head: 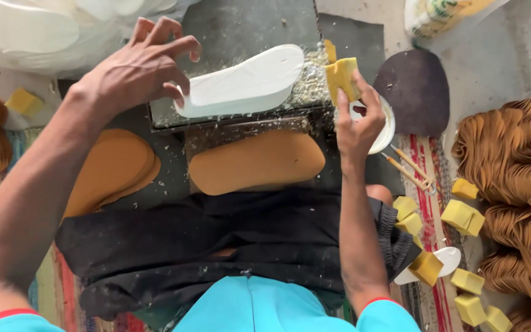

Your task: The person repeatedly applies white adhesive to white insoles using a yellow sponge, then presses each insole onto a brown shoe sole. The person handles multiple insoles and soles, stacking the completed pairs to the left.

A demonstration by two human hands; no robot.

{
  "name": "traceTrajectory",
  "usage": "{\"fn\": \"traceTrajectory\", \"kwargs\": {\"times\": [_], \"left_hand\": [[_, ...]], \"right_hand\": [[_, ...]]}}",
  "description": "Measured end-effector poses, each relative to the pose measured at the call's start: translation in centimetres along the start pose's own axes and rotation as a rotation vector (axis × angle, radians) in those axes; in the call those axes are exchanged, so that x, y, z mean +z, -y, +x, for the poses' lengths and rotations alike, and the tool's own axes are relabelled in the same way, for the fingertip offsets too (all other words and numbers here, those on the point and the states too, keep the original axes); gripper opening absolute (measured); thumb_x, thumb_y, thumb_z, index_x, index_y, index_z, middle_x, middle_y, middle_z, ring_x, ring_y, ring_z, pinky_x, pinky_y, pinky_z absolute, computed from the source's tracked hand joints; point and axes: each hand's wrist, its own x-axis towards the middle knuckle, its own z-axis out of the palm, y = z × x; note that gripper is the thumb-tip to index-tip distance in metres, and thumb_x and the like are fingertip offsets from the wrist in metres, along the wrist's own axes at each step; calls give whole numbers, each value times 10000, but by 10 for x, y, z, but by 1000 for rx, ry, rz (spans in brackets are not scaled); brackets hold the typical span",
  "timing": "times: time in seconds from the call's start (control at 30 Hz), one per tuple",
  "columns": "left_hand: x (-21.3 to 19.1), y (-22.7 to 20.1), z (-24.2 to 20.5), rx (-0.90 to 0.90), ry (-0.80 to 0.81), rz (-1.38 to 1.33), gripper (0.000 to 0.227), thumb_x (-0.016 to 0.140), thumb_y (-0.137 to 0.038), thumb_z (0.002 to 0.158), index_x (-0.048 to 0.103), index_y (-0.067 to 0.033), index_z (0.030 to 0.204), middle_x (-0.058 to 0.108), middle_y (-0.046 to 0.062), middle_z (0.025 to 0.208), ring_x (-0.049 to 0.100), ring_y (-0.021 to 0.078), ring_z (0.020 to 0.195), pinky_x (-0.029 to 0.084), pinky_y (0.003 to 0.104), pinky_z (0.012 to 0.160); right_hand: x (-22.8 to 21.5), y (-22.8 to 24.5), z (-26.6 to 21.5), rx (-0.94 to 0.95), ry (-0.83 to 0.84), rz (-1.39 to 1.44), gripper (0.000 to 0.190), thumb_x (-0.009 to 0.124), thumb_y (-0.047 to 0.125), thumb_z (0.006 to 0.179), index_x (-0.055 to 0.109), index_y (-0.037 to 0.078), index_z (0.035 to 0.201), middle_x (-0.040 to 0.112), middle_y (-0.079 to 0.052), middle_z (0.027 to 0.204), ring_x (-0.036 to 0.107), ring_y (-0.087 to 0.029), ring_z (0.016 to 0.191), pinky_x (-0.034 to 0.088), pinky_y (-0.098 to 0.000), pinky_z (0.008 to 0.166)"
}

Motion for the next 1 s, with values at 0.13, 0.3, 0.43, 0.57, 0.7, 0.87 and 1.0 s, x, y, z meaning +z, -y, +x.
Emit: {"fn": "traceTrajectory", "kwargs": {"times": [0.13,0.3,0.43,0.57,0.7,0.87,1.0], "left_hand": [[-17,-27,-47,-135,-327,-46,135,859,-241,847,817,-284,967,594,10,1453,347,286,1458,355,392,1236],[-57,-101,-107,-636,-786,-668,108,741,-179,971,762,-215,1071,650,-86,1035,643,79,1003,533,309,935],[-41,-130,-152,-762,-722,-364,181,810,7,1002,819,-100,1148,714,46,1080,598,146,924,458,243,754],[-37,-161,-146,-682,-741,-319,195,831,66,870,794,-25,1038,717,72,944,559,195,949,431,317,927],[47,-184,-163,-873,-888,-946,162,809,-32,933,780,-78,1085,687,33,1018,567,81,983,461,230,852],[108,-208,-142,-882,-864,-1147,166,804,26,886,784,-34,1040,704,44,1009,530,120,918,423,243,799],[59,-202,-113,-553,-755,-865,165,818,10,831,767,-20,985,737,24,943,524,173,928,451,286,867]], "right_hand": [[24,30,9,48,-112,111,426,754,140,980,674,99,1397,746,-92,1300,733,-200,1075,559,-291,851],[68,40,22,-513,163,-142,484,788,97,824,737,194,1295,478,-274,1436,519,-388,1320,500,-431,1066],[24,103,-3,-633,75,-141,570,757,74,723,663,95,1286,442,-286,1442,453,-417,1320,393,-499,1095],[6,80,-75,41,366,733,390,615,176,1008,679,7,1354,615,-104,1357,598,-179,1138,479,-314,999],[-11,45,-146,249,318,622,228,607,142,1089,698,-26,1214,653,-93,1215,650,-150,1043,533,-272,877],[-29,27,-164,397,262,490,216,670,93,1030,713,-5,1218,702,-78,1118,674,-120,919,552,-245,773],[-38,25,-124,424,198,406,327,702,94,1017,657,10,1330,715,-67,1099,672,-91,908,553,-230,781]]}}
